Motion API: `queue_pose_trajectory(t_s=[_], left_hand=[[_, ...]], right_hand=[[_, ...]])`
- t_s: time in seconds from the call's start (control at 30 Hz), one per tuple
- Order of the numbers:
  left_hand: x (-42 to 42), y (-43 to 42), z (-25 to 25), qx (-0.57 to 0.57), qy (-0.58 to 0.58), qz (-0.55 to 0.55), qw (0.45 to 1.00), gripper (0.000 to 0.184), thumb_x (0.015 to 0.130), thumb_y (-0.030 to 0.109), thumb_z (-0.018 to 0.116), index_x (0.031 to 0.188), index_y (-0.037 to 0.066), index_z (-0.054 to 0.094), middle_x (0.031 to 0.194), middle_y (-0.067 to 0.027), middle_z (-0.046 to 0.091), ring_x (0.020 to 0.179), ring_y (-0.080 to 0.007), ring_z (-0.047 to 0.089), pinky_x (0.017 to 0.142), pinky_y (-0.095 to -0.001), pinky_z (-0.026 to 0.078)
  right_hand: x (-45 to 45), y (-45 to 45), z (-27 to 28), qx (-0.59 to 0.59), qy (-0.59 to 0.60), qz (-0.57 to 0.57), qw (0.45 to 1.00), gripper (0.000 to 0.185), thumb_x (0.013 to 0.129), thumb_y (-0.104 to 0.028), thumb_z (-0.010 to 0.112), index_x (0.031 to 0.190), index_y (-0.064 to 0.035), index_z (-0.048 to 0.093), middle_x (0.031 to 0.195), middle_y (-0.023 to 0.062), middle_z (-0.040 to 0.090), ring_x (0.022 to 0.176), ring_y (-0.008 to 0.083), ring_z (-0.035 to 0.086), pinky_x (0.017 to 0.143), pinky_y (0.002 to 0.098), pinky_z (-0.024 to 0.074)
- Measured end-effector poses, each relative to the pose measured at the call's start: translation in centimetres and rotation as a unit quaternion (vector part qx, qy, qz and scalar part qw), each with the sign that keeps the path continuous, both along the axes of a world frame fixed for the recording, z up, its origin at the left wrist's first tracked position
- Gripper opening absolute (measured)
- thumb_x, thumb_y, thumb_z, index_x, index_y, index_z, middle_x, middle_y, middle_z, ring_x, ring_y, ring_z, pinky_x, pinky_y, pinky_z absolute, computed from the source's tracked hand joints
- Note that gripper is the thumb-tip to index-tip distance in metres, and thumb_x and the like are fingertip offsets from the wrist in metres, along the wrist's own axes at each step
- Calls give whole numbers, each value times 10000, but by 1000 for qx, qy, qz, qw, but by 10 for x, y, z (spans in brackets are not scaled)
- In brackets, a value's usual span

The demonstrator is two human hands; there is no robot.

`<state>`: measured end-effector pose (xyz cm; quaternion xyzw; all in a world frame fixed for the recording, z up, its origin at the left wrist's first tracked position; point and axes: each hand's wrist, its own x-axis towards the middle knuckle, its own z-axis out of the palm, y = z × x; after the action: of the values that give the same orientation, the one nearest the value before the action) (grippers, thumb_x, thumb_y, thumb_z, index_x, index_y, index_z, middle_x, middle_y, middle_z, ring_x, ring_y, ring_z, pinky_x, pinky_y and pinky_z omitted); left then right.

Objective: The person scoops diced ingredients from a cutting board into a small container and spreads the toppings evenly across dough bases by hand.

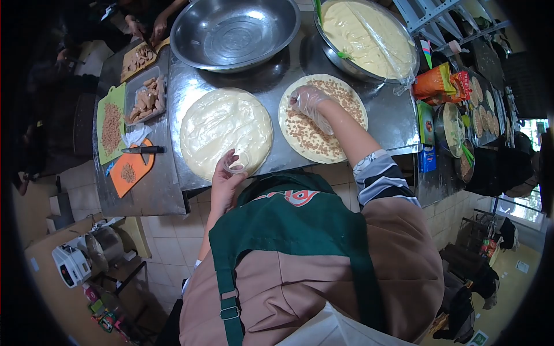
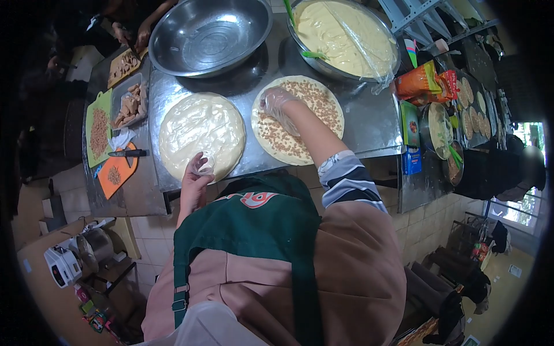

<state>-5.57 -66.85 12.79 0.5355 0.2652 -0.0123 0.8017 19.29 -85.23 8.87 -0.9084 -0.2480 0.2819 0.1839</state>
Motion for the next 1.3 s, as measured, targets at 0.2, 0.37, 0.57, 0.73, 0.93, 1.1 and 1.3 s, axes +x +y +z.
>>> queue_pose_trajectory(t_s=[0.2,0.37,0.57,0.73,0.93,1.1,1.3], left_hand=[[6,-1,1,-4,-9,-23,1000,615,597,-76,549,1179,29,377,1082,-99,406,861,-143,425,759,-255,397],[7,0,-1,-11,-7,-40,999,626,599,-94,526,1190,44,372,1104,-108,395,891,-163,435,779,-269,366],[10,0,2,-9,-3,-54,999,626,599,-91,525,1191,42,370,1103,-106,396,887,-164,429,780,-270,366],[10,3,0,-7,-7,-52,999,627,582,-92,537,1177,31,383,1095,-113,415,861,-148,435,770,-261,398],[11,8,-3,-1,-4,-58,998,628,579,-88,529,1178,37,387,1090,-103,419,863,-151,435,767,-264,391],[15,8,-1,-4,-5,-67,998,628,577,-88,524,1176,43,390,1092,-103,419,866,-155,436,774,-265,384],[21,6,-3,-2,-10,-92,996,623,588,-98,518,1179,49,389,1098,-99,415,876,-149,444,773,-261,378]], right_hand=[[-20,8,11,-81,-30,21,996,163,637,-182,581,756,-73,599,753,109,601,674,227,573,620,301,439],[-32,-1,2,-61,-48,37,996,183,666,-212,526,750,-73,613,795,131,597,727,249,586,655,324,458],[-46,-4,-15,-17,-14,-29,999,170,621,-186,617,753,-77,617,751,121,595,686,224,580,625,307,450],[-55,-16,-4,47,-5,-46,998,174,634,-181,624,781,-88,624,708,127,586,639,208,564,603,286,441],[-63,-50,24,-91,-47,-62,993,118,686,-113,507,741,-74,604,691,111,586,636,213,559,595,272,437],[-75,-62,9,-37,13,-130,991,159,687,-195,504,754,-97,609,770,129,590,711,262,568,648,327,440],[-86,-36,6,2,22,-193,981,132,682,-156,512,738,-84,608,767,132,592,679,245,575,635,309,447]])
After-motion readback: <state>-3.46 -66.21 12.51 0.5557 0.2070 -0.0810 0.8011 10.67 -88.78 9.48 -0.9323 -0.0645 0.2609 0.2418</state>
